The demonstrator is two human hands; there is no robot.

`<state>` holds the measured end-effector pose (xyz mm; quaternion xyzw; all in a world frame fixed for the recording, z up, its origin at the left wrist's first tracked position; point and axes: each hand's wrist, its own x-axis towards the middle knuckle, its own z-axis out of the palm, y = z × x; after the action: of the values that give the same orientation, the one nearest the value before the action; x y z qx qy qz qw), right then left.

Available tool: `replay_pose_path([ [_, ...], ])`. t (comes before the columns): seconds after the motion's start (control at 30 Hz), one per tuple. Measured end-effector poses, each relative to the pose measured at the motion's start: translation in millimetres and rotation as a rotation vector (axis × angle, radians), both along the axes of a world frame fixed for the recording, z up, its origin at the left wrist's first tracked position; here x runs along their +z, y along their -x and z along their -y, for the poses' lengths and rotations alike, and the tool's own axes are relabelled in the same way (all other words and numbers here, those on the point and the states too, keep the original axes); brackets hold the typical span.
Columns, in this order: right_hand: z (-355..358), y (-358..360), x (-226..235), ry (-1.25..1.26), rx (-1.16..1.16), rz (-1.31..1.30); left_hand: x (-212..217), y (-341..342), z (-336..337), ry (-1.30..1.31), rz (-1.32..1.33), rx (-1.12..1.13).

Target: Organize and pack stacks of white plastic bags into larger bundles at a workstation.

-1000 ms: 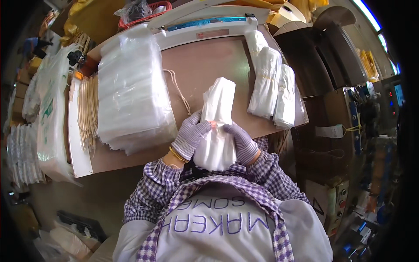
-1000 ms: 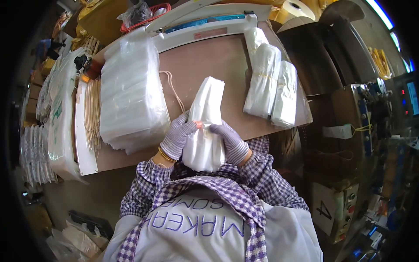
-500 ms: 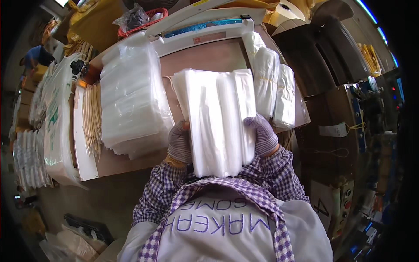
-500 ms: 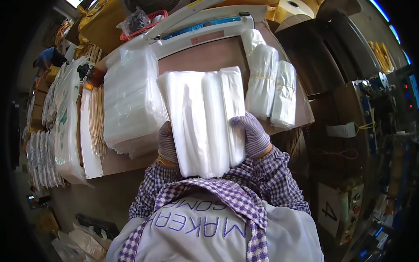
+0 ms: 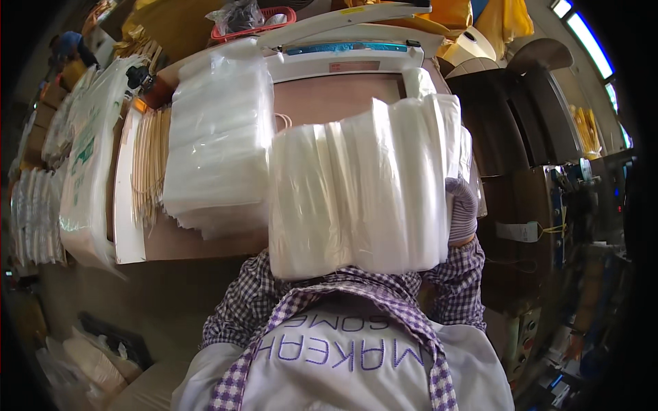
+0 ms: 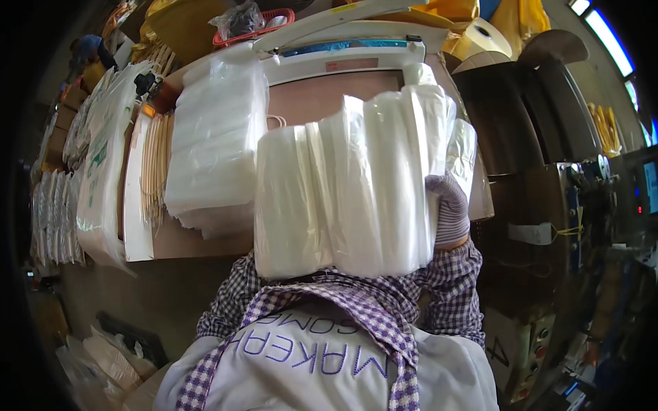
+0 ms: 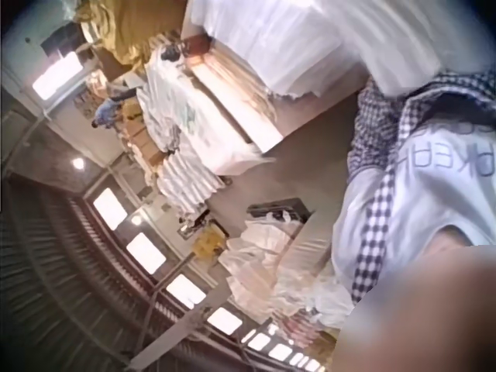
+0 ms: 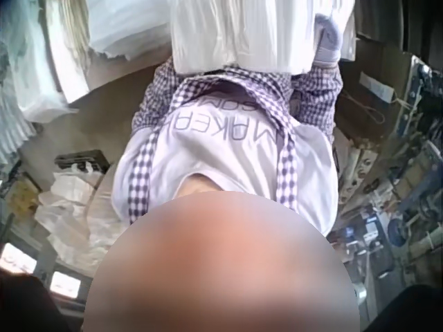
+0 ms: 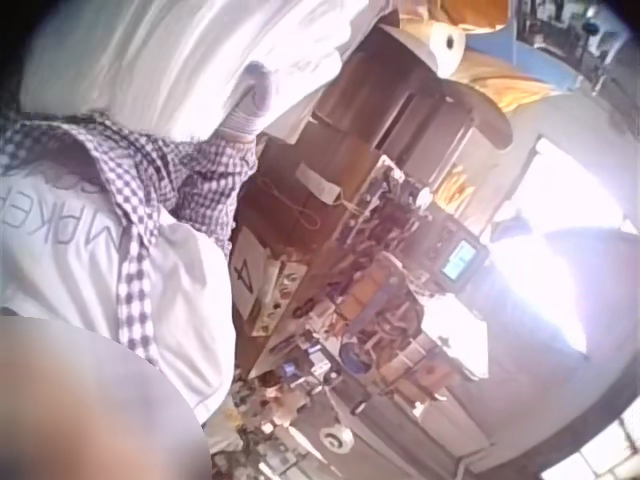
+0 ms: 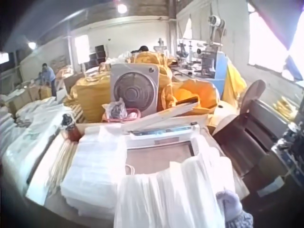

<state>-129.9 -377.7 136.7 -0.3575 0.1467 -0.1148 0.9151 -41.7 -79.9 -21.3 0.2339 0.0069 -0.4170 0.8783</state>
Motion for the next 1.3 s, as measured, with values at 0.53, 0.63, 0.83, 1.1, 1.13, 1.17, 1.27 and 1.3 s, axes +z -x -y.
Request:
replay_pose_path([
  [0.53,-15,-5,26,0.095,-0.017,-0.073,88,-18,40,-0.076,-0.182,0.074],
  [0.63,-18,-6,23,0.076,-0.031,-0.109,86,-16,48,-0.062,-0.245,0.013],
  [0.83,-20,-12,17,0.196,0.007,0.089,85,-12,67,-0.120,-0.146,0.044],
  [1.1,-19,-21,67,0.198,0.085,0.026,97,-18,68,0.108,-0.234,0.052],
  [1.13,-20,-24,65,0.209,0.098,-0.032,89,-19,69,0.086,-0.196,0.021],
  [1.17,-26,-19,66,0.299,0.004,-0.119,84,-20,70,0.063,-0.158,-0.009],
  [1.27,-40,-21,91,0.102,-0.011,-0.073,81,-20,71,-0.060,-0.153,-0.048],
  [1.3,-40,-21,95,0.111,-0.035,-0.064,81,-20,71,-0.053,-0.154,-0.046],
])
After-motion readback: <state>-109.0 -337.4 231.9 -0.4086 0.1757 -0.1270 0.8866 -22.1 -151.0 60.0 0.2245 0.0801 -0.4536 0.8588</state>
